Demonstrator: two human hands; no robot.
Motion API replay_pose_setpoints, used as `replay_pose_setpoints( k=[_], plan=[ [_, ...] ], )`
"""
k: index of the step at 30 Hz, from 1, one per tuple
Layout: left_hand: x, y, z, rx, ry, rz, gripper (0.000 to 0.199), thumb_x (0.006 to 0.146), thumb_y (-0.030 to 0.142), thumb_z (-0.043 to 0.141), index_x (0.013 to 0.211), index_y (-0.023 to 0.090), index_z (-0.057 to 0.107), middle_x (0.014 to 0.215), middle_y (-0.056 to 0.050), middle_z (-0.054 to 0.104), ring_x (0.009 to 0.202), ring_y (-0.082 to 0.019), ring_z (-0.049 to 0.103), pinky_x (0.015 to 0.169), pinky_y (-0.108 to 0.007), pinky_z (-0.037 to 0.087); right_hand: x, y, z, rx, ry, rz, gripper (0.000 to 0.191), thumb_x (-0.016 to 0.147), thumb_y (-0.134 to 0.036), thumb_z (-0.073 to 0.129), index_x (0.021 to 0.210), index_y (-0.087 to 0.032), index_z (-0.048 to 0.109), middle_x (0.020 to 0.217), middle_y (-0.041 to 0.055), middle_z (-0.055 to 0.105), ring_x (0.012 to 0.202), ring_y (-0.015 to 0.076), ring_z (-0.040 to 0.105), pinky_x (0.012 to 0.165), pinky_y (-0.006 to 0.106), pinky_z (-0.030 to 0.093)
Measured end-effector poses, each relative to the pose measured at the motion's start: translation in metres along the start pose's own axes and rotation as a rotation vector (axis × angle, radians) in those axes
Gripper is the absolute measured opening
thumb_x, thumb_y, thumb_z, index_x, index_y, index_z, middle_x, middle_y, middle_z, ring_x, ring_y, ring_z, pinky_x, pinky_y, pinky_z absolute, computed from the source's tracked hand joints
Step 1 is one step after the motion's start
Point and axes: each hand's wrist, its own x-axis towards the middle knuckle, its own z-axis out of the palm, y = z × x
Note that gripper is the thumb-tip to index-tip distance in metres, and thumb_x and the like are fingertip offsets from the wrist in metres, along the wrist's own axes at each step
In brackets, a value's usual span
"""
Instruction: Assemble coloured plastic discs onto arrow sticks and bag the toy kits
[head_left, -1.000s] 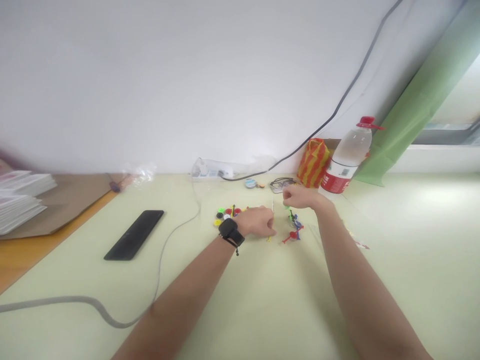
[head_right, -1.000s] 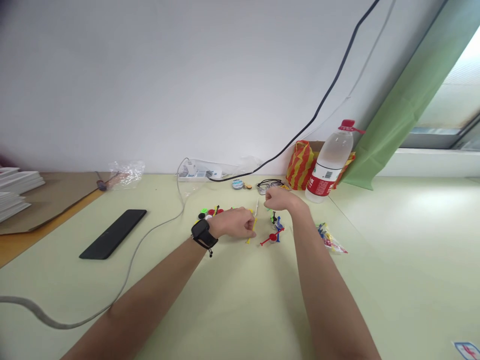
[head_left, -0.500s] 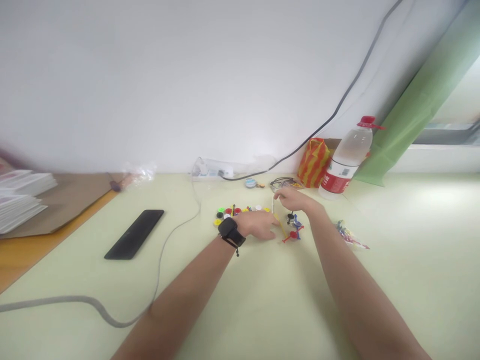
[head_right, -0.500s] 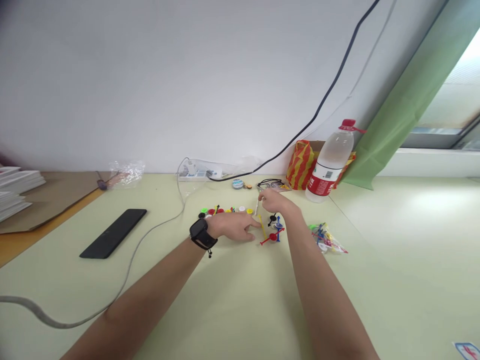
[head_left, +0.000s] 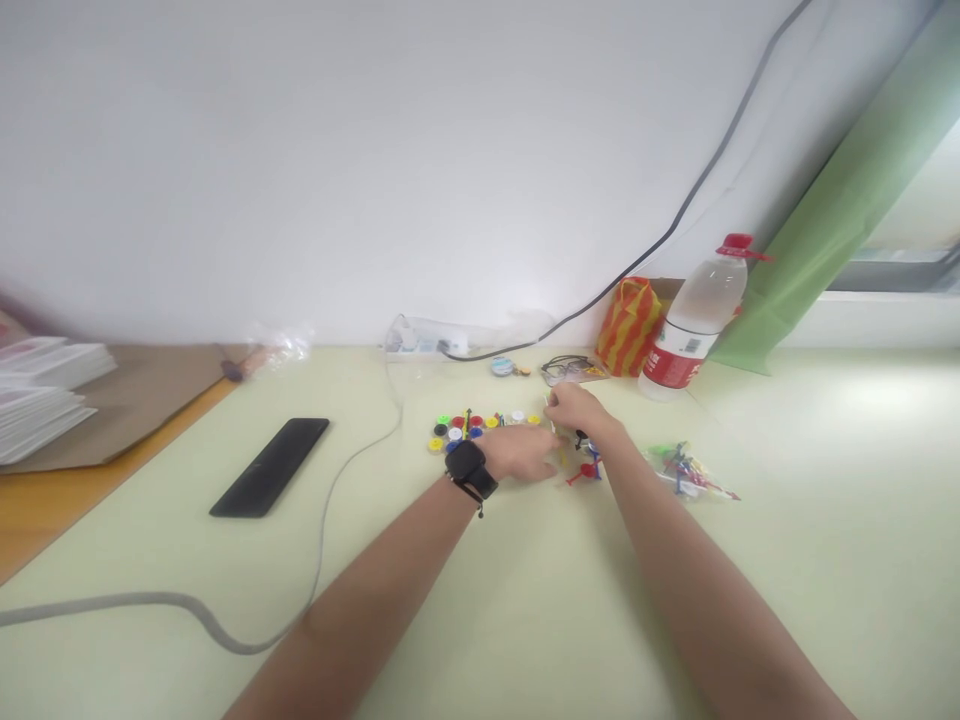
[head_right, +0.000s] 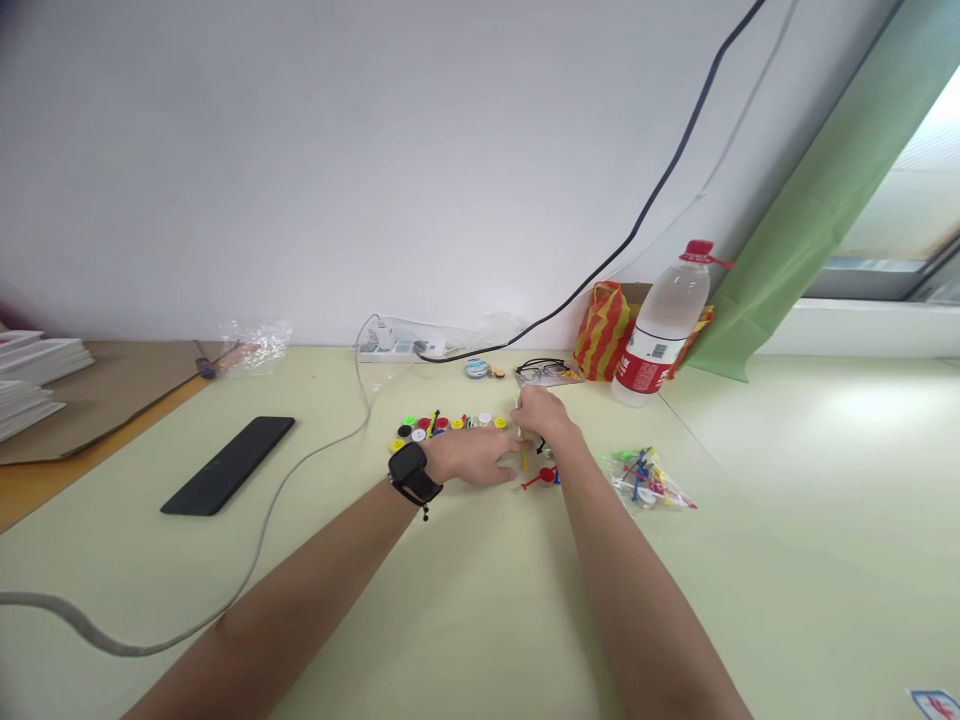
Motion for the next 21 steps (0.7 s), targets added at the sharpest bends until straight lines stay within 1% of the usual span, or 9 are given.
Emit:
replay_pose_setpoints(
  k=[2, 5, 7, 9, 11, 14, 16, 19, 21],
  plan=[
    [0.002, -0.001, 0.005, 0.014, 0.018, -0.006, 0.038, 0.088, 0.039, 0.059, 0.125, 0.029, 0.066, 0.098, -0.009, 0.072, 0.089, -0.031, 0.068, 0.064, -0.033, 0.047, -0.003, -0.002, -0.004, 0.014, -0.026, -0.014, 0.007, 0.075, -0.019, 0.065, 0.078, -0.017, 0.071, 0.087, 0.0115, 0.073, 0.084, 0.0235, 0.066, 0.067, 0.028, 0.043],
    [0.005, -0.004, 0.011, -0.008, 0.054, -0.001, 0.028, 0.089, 0.039, 0.058, 0.111, 0.026, 0.069, 0.094, -0.008, 0.072, 0.084, -0.030, 0.069, 0.063, -0.033, 0.046, -0.008, -0.002, -0.011, 0.058, -0.102, -0.052, 0.002, 0.071, -0.018, 0.068, 0.070, -0.018, 0.069, 0.074, 0.0072, 0.071, 0.072, 0.0210, 0.064, 0.062, 0.028, 0.041],
    [0.006, -0.007, 0.011, -0.046, 0.081, 0.022, 0.024, 0.087, 0.037, 0.062, 0.107, 0.027, 0.069, 0.092, -0.007, 0.072, 0.083, -0.029, 0.070, 0.062, -0.032, 0.046, -0.012, 0.000, -0.018, 0.101, -0.146, -0.074, 0.005, 0.069, -0.018, 0.071, 0.067, -0.019, 0.067, 0.068, 0.0041, 0.068, 0.067, 0.0192, 0.061, 0.059, 0.027, 0.040],
    [0.004, -0.011, 0.006, -0.126, 0.115, 0.078, 0.028, 0.083, 0.037, 0.068, 0.110, 0.028, 0.069, 0.089, -0.004, 0.073, 0.081, -0.026, 0.070, 0.061, -0.030, 0.045, -0.016, 0.001, -0.028, 0.156, -0.132, -0.087, 0.007, 0.070, -0.019, 0.073, 0.074, -0.020, 0.066, 0.073, 0.0034, 0.069, 0.070, 0.0192, 0.061, 0.061, 0.026, 0.041],
    [0.001, -0.014, -0.005, -0.241, 0.172, 0.115, 0.033, 0.081, 0.038, 0.071, 0.113, 0.028, 0.069, 0.083, -0.002, 0.072, 0.073, -0.023, 0.069, 0.058, -0.029, 0.044, -0.020, -0.001, -0.039, 0.219, -0.061, -0.086, 0.014, 0.078, -0.023, 0.070, 0.091, -0.021, 0.066, 0.084, 0.0049, 0.070, 0.079, 0.0208, 0.062, 0.067, 0.026, 0.043],
    [-0.006, -0.018, -0.024, -0.366, 0.361, 0.037, 0.031, 0.088, 0.041, 0.066, 0.112, 0.022, 0.068, 0.079, -0.002, 0.070, 0.066, -0.020, 0.067, 0.056, -0.029, 0.046, -0.024, -0.012, -0.051, 0.366, 0.076, -0.064, 0.022, 0.090, -0.025, 0.054, 0.111, -0.021, 0.059, 0.092, 0.0070, 0.068, 0.091, 0.0232, 0.061, 0.075, 0.029, 0.044],
    [-0.010, -0.020, -0.034, -0.406, 0.526, 0.014, 0.033, 0.092, 0.042, 0.063, 0.117, 0.021, 0.065, 0.084, -0.004, 0.072, 0.071, -0.020, 0.068, 0.062, -0.029, 0.050, -0.025, -0.024, -0.053, 0.464, 0.124, -0.058, 0.020, 0.091, -0.024, 0.047, 0.107, -0.021, 0.059, 0.092, 0.0069, 0.066, 0.091, 0.0224, 0.060, 0.075, 0.030, 0.045],
    [-0.011, -0.023, -0.043, -0.453, 0.679, 0.043, 0.034, 0.092, 0.037, 0.065, 0.122, 0.021, 0.062, 0.104, -0.007, 0.073, 0.081, -0.018, 0.068, 0.070, -0.029, 0.055, -0.025, -0.043, -0.049, 0.672, 0.089, -0.111, 0.017, 0.090, -0.024, 0.044, 0.096, -0.021, 0.060, 0.090, 0.0052, 0.065, 0.081, 0.0181, 0.061, 0.071, 0.028, 0.049],
    [-0.011, -0.026, -0.044, -0.458, 0.744, 0.076, 0.032, 0.091, 0.029, 0.066, 0.122, 0.022, 0.063, 0.110, -0.007, 0.072, 0.087, -0.018, 0.069, 0.074, -0.028, 0.056, -0.024, -0.053, -0.045, 0.978, 0.046, -0.170, 0.014, 0.088, -0.024, 0.049, 0.094, -0.020, 0.061, 0.091, 0.0053, 0.066, 0.082, 0.0168, 0.062, 0.074, 0.028, 0.052]
  ],
)
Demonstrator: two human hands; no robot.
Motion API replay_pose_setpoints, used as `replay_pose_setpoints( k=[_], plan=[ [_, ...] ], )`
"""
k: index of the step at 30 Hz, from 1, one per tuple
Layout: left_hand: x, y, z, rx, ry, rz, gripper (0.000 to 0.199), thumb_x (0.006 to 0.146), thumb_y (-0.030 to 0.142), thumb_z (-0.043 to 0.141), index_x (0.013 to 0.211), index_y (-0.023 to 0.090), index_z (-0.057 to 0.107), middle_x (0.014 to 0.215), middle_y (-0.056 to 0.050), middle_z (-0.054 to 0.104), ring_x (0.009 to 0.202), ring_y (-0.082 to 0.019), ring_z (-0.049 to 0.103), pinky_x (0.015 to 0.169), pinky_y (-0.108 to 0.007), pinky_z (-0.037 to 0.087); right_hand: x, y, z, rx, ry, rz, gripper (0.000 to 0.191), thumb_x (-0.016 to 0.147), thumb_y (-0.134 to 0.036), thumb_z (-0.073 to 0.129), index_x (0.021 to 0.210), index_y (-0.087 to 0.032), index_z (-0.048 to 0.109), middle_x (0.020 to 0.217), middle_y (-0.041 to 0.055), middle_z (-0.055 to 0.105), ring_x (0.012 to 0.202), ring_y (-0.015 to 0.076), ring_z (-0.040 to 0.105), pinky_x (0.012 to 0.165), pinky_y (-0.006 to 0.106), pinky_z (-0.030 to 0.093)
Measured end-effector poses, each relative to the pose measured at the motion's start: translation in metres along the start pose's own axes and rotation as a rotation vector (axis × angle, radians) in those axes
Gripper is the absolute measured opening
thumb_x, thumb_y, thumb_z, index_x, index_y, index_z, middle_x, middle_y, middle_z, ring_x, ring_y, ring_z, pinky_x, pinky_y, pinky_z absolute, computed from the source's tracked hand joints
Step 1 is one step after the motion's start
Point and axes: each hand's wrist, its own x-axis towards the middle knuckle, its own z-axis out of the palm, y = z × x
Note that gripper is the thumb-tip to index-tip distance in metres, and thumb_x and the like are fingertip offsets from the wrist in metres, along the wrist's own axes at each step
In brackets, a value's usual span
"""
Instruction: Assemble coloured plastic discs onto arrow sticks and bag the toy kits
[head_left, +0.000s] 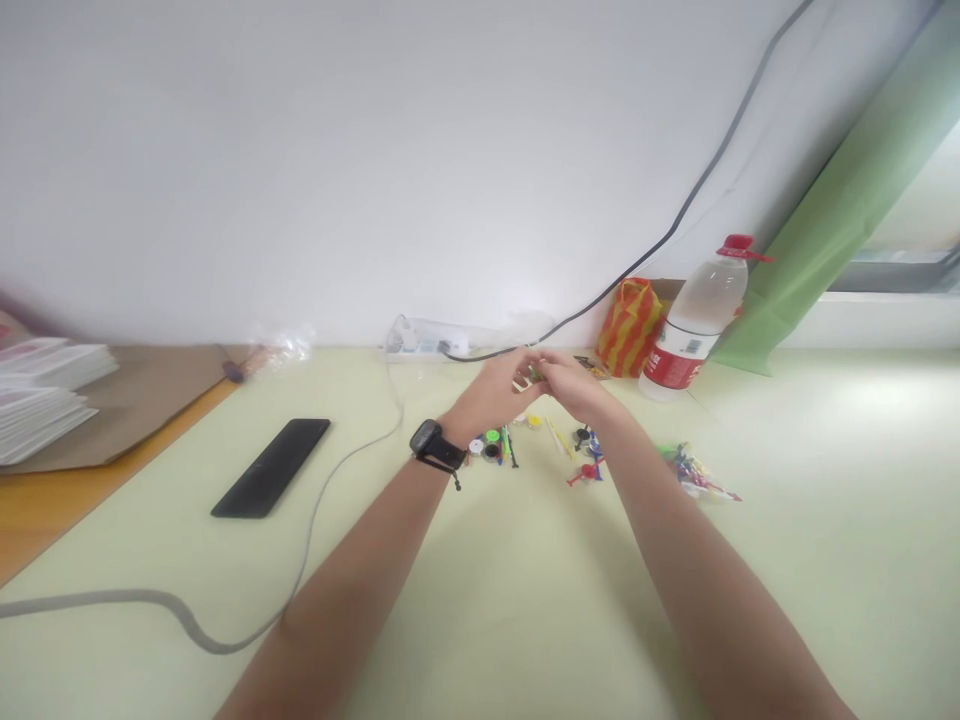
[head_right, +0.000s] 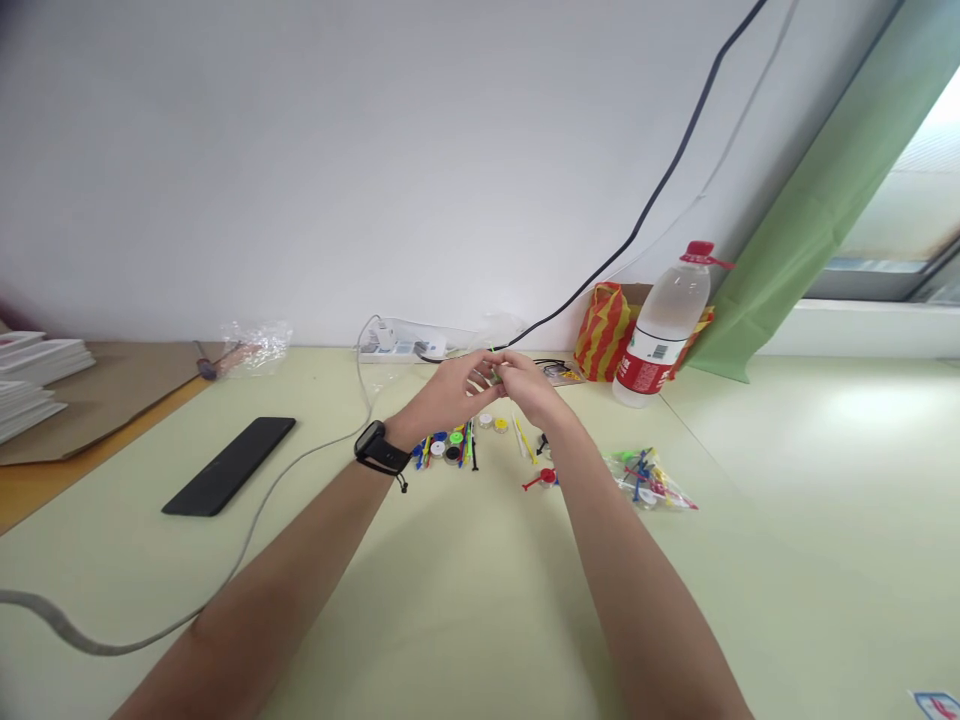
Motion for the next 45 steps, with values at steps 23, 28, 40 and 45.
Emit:
replay_pose_setpoints(
  k=[23, 28, 40, 45],
  plan=[
    [-0.005, -0.018, -0.017, -0.079, -0.101, -0.031, 0.016, 0.085, 0.031, 0.068, 0.093, 0.017, 0.066, 0.085, -0.003, 0.071, 0.075, -0.015, 0.066, 0.068, -0.026, 0.054, -0.004, 0.011, -0.003, 0.148, -0.236, 0.134, 0.023, 0.077, -0.028, 0.066, 0.073, -0.022, 0.044, 0.064, -0.0039, 0.045, 0.055, 0.0098, 0.040, 0.053, 0.024, 0.039],
    [-0.008, -0.019, -0.010, -0.081, -0.208, -0.060, 0.015, 0.079, 0.026, 0.071, 0.092, 0.017, 0.071, 0.080, -0.002, 0.071, 0.068, -0.015, 0.066, 0.060, -0.024, 0.050, 0.003, 0.027, -0.009, -0.221, -0.143, 0.197, 0.011, 0.084, -0.023, 0.057, 0.078, -0.022, 0.048, 0.064, -0.0030, 0.044, 0.055, 0.0111, 0.038, 0.050, 0.023, 0.031],
    [-0.013, -0.043, 0.017, 0.085, -0.505, -0.127, 0.016, 0.063, 0.026, 0.086, 0.072, 0.017, 0.077, 0.073, -0.004, 0.075, 0.061, -0.017, 0.066, 0.052, -0.026, 0.046, -0.008, 0.020, -0.061, -0.903, -0.322, 0.253, 0.026, 0.067, -0.010, 0.067, 0.090, -0.020, 0.074, 0.094, 0.0071, 0.073, 0.084, 0.0219, 0.067, 0.064, 0.026, 0.045],
    [-0.012, -0.045, 0.006, 0.112, -0.517, -0.173, 0.021, 0.062, 0.030, 0.086, 0.075, 0.017, 0.076, 0.077, -0.004, 0.075, 0.069, -0.019, 0.068, 0.059, -0.027, 0.048, -0.015, 0.017, -0.065, -0.941, -0.479, 0.322, 0.031, 0.061, -0.012, 0.076, 0.091, -0.024, 0.077, 0.091, 0.0022, 0.075, 0.077, 0.0191, 0.069, 0.061, 0.025, 0.047]
  ],
)
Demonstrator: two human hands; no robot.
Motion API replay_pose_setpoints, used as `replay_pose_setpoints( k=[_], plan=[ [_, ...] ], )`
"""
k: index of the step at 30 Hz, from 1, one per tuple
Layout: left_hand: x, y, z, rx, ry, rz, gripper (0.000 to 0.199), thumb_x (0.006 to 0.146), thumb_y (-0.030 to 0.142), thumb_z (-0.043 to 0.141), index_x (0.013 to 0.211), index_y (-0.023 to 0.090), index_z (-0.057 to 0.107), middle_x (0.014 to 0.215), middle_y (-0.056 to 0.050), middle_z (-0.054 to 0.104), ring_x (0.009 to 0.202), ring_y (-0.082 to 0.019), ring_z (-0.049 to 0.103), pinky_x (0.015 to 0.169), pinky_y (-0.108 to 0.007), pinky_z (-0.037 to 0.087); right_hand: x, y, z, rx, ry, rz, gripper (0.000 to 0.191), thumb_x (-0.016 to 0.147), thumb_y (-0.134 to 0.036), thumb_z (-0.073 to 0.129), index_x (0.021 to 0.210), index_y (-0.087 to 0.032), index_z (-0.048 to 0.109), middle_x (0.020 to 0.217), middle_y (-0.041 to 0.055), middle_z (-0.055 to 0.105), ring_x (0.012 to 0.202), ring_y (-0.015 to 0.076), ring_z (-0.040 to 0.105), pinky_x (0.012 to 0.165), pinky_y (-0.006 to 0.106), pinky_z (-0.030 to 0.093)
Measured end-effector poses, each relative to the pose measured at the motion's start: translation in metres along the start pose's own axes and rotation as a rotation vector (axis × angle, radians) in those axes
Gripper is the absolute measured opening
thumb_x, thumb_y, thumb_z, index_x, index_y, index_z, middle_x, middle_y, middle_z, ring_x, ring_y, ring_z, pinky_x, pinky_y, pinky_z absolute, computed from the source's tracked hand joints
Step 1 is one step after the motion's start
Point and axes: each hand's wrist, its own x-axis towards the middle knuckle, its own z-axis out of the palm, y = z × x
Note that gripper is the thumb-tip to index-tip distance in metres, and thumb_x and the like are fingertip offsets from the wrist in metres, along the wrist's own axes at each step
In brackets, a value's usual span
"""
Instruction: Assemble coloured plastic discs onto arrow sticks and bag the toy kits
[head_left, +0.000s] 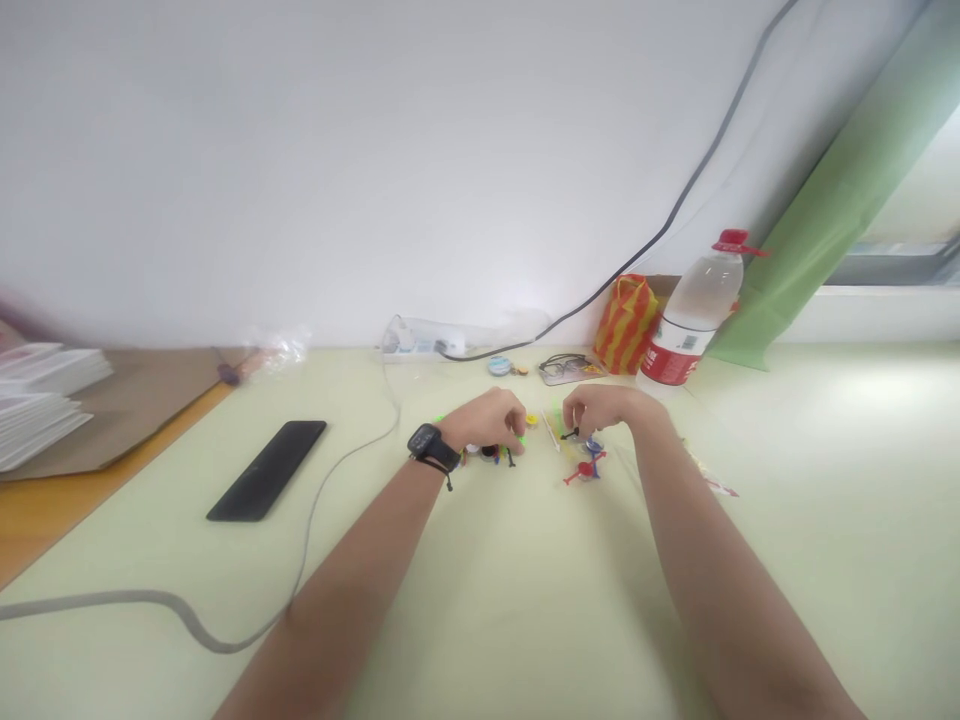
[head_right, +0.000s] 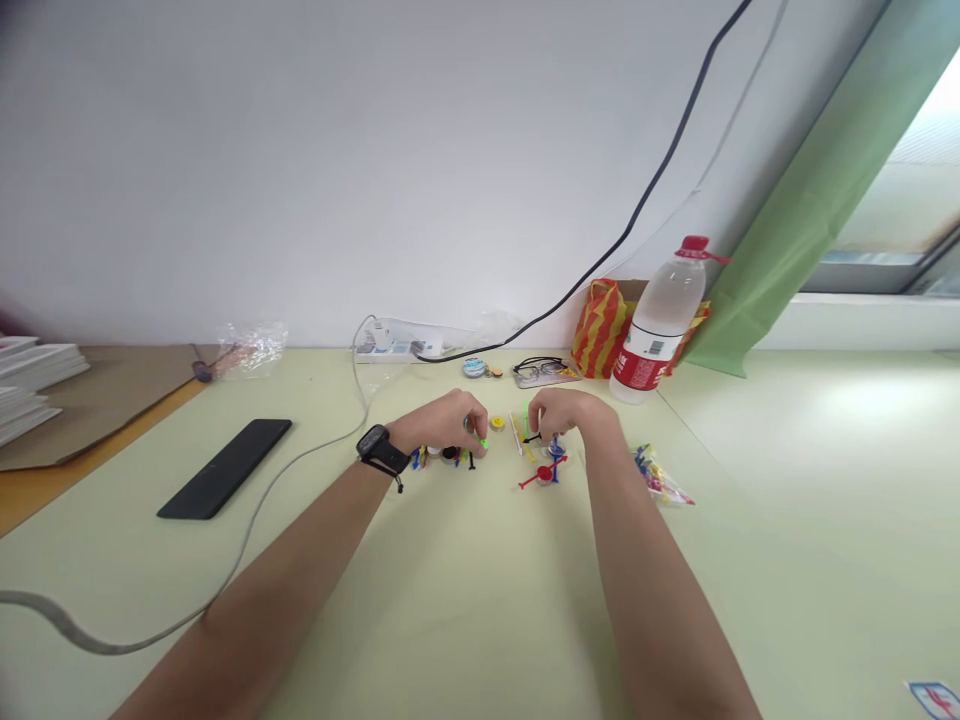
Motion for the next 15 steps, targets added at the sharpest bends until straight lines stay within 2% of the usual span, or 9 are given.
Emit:
replay_pose_setpoints(
  k=[3, 5, 10, 12, 15],
  plan=[
    [-0.001, -0.001, -0.002, 0.028, 0.023, 0.022, 0.026, 0.063, 0.031, 0.085, 0.084, 0.019, 0.077, 0.086, -0.004, 0.075, 0.077, -0.020, 0.069, 0.065, -0.028, 0.050, 0.002, 0.001, 0.001, -0.023, -0.017, 0.008, 0.027, 0.060, -0.015, 0.080, 0.085, -0.023, 0.077, 0.090, 0.0013, 0.075, 0.080, 0.0195, 0.069, 0.062, 0.025, 0.047],
    [-0.001, 0.000, -0.001, 0.091, 0.080, 0.037, 0.030, 0.065, 0.035, 0.085, 0.091, 0.021, 0.077, 0.094, -0.004, 0.075, 0.086, -0.023, 0.069, 0.073, -0.029, 0.052, 0.004, 0.002, 0.001, -0.033, -0.014, 0.015, 0.025, 0.061, -0.015, 0.080, 0.085, -0.023, 0.077, 0.090, 0.0008, 0.075, 0.081, 0.0197, 0.069, 0.063, 0.025, 0.047],
    [-0.002, 0.000, 0.001, 0.235, 0.192, 0.020, 0.051, 0.077, 0.060, 0.074, 0.113, 0.024, 0.074, 0.117, -0.008, 0.072, 0.114, -0.030, 0.062, 0.095, -0.035, 0.049, 0.003, 0.008, -0.003, -0.033, 0.043, 0.045, 0.023, 0.065, -0.014, 0.078, 0.087, -0.022, 0.077, 0.091, 0.0026, 0.075, 0.078, 0.0193, 0.069, 0.063, 0.026, 0.048],
    [-0.002, -0.005, 0.003, 0.250, 0.199, -0.006, 0.055, 0.077, 0.061, 0.074, 0.116, 0.022, 0.074, 0.116, -0.010, 0.072, 0.115, -0.031, 0.062, 0.095, -0.035, 0.049, 0.002, 0.011, -0.005, -0.023, 0.104, 0.057, 0.022, 0.068, -0.014, 0.077, 0.089, -0.022, 0.076, 0.095, 0.0044, 0.074, 0.076, 0.0192, 0.068, 0.062, 0.026, 0.048],
    [-0.001, -0.014, 0.004, 0.221, 0.188, 0.001, 0.049, 0.073, 0.053, 0.079, 0.109, 0.020, 0.077, 0.111, -0.010, 0.074, 0.111, -0.031, 0.064, 0.090, -0.033, 0.049, 0.000, 0.012, -0.009, 0.019, 0.210, 0.056, 0.018, 0.077, -0.015, 0.070, 0.095, -0.020, 0.072, 0.103, 0.0075, 0.073, 0.070, 0.0173, 0.066, 0.058, 0.027, 0.047]
  ],
)
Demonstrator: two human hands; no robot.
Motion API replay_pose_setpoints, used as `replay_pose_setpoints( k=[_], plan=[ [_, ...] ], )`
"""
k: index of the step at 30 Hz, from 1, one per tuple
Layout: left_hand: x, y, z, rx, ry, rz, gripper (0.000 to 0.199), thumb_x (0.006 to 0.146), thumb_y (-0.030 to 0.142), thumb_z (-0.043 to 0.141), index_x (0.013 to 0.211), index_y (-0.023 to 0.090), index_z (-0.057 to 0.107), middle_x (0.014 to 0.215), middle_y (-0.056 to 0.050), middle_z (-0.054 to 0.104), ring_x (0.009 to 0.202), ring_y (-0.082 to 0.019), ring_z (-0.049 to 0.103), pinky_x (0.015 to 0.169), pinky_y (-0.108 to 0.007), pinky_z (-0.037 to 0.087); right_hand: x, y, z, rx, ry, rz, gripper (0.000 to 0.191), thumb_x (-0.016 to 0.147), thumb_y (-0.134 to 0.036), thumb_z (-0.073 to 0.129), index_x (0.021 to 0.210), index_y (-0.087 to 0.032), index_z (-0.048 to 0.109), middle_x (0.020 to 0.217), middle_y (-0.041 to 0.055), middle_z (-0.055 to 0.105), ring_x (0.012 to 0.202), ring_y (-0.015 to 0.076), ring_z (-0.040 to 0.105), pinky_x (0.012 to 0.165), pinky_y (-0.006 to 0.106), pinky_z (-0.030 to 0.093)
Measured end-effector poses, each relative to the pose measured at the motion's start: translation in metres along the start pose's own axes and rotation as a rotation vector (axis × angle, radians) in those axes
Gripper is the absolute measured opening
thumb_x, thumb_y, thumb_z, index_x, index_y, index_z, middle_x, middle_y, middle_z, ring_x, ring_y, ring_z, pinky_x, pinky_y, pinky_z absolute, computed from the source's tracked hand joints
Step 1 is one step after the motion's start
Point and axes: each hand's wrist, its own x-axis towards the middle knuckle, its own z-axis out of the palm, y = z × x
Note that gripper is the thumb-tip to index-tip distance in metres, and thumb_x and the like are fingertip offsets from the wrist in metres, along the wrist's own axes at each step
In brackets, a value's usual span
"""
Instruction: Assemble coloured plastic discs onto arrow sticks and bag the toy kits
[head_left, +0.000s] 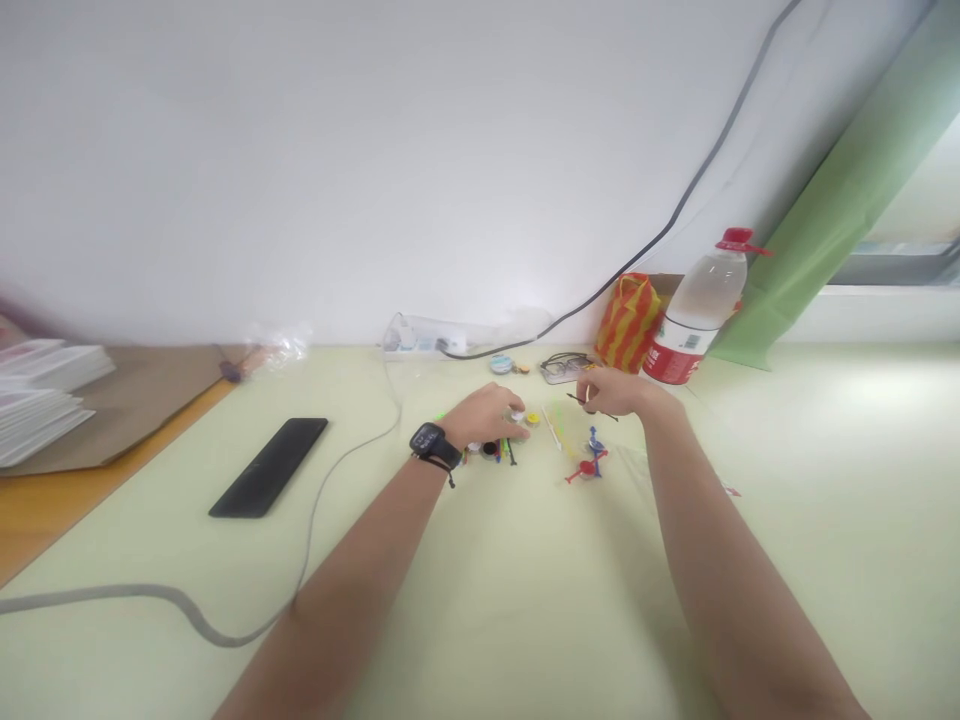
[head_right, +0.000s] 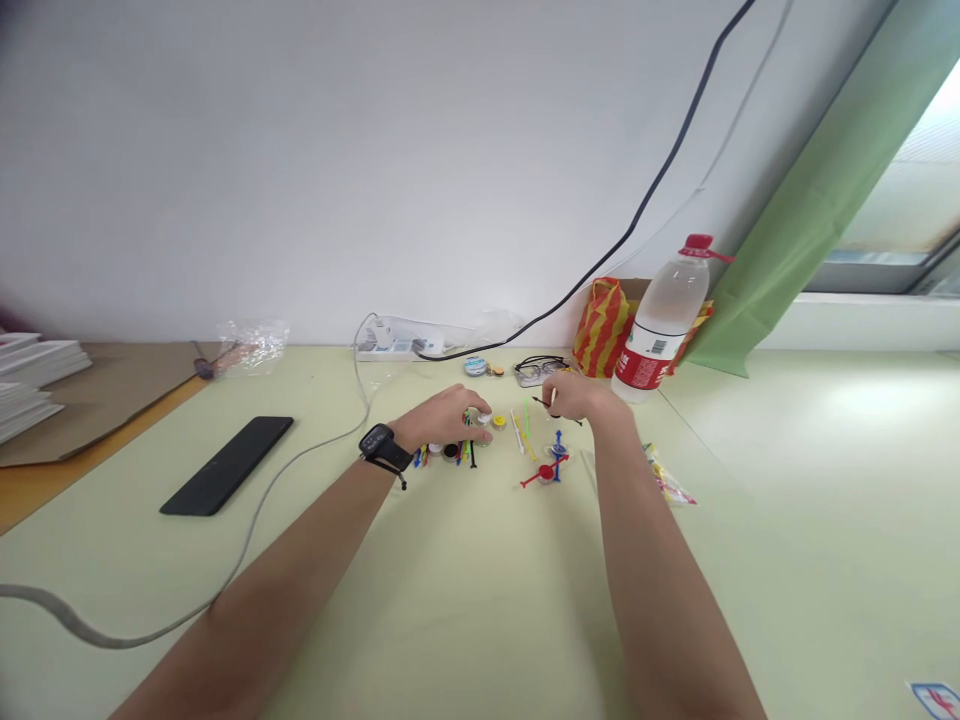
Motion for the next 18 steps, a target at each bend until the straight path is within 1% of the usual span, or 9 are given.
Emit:
replay_pose_setpoints(
  k=[3, 5, 7, 8, 10, 14, 16, 18],
  plan=[
    [0.000, -0.005, 0.000, -0.024, -0.024, 0.020, 0.039, 0.076, 0.048, 0.079, 0.104, 0.022, 0.079, 0.107, -0.008, 0.076, 0.107, -0.029, 0.066, 0.088, -0.032, 0.049, -0.002, -0.005, -0.002, 0.059, 0.082, -0.036, 0.011, 0.088, -0.018, 0.062, 0.098, -0.019, 0.067, 0.103, 0.0079, 0.072, 0.066, 0.0154, 0.065, 0.056, 0.026, 0.046],
    [0.000, -0.002, -0.002, -0.043, -0.002, 0.022, 0.042, 0.078, 0.049, 0.078, 0.110, 0.022, 0.077, 0.111, -0.008, 0.075, 0.107, -0.028, 0.066, 0.088, -0.033, 0.049, -0.004, -0.010, -0.001, 0.105, 0.106, -0.080, 0.006, 0.092, -0.021, 0.060, 0.096, -0.020, 0.064, 0.097, 0.0059, 0.073, 0.066, 0.0147, 0.065, 0.057, 0.025, 0.046],
    [0.000, 0.006, -0.007, -0.095, 0.061, 0.027, 0.049, 0.080, 0.052, 0.076, 0.119, 0.021, 0.074, 0.118, -0.009, 0.073, 0.107, -0.027, 0.066, 0.088, -0.033, 0.050, -0.005, -0.017, 0.001, 0.194, 0.102, -0.135, 0.004, 0.094, -0.024, 0.060, 0.093, -0.021, 0.062, 0.085, 0.0038, 0.072, 0.063, 0.0148, 0.065, 0.057, 0.025, 0.046],
    [0.000, 0.011, -0.010, -0.133, 0.100, 0.036, 0.051, 0.082, 0.053, 0.075, 0.122, 0.021, 0.072, 0.121, -0.010, 0.072, 0.105, -0.026, 0.066, 0.088, -0.033, 0.051, -0.005, -0.021, 0.003, 0.260, 0.096, -0.165, 0.006, 0.094, -0.025, 0.061, 0.091, -0.021, 0.060, 0.079, 0.0029, 0.071, 0.063, 0.0150, 0.065, 0.057, 0.024, 0.046],
    [0.001, 0.022, -0.015, -0.220, 0.164, 0.071, 0.047, 0.087, 0.051, 0.072, 0.124, 0.023, 0.069, 0.120, -0.008, 0.072, 0.102, -0.023, 0.067, 0.085, -0.032, 0.052, -0.005, -0.030, 0.007, 0.418, 0.094, -0.217, 0.012, 0.096, -0.029, 0.062, 0.088, -0.020, 0.059, 0.071, 0.0021, 0.068, 0.063, 0.0154, 0.065, 0.060, 0.025, 0.048],
    [0.003, 0.038, -0.020, -0.383, 0.239, 0.118, 0.035, 0.090, 0.040, 0.070, 0.121, 0.022, 0.066, 0.113, -0.006, 0.074, 0.092, -0.018, 0.069, 0.082, -0.030, 0.055, -0.003, -0.047, 0.013, 0.712, 0.097, -0.277, 0.017, 0.096, -0.034, 0.064, 0.089, -0.019, 0.060, 0.074, 0.0042, 0.069, 0.068, 0.0154, 0.066, 0.067, 0.026, 0.054],
    [0.004, 0.041, -0.020, -0.441, 0.275, 0.134, 0.031, 0.090, 0.032, 0.069, 0.119, 0.020, 0.065, 0.105, -0.006, 0.075, 0.087, -0.017, 0.070, 0.083, -0.030, 0.056, -0.001, -0.051, 0.015, 0.838, 0.101, -0.285, 0.012, 0.094, -0.030, 0.066, 0.091, -0.019, 0.060, 0.076, 0.0049, 0.070, 0.071, 0.0158, 0.067, 0.070, 0.027, 0.056],
    [0.005, 0.043, -0.020, -0.488, 0.307, 0.149, 0.027, 0.090, 0.027, 0.067, 0.116, 0.018, 0.065, 0.100, -0.006, 0.076, 0.086, -0.016, 0.071, 0.084, -0.030, 0.057, 0.000, -0.051, 0.015, 0.943, 0.084, -0.304, 0.007, 0.088, -0.021, 0.066, 0.088, -0.019, 0.059, 0.077, 0.0046, 0.070, 0.075, 0.0164, 0.069, 0.074, 0.028, 0.058]
  ],
)
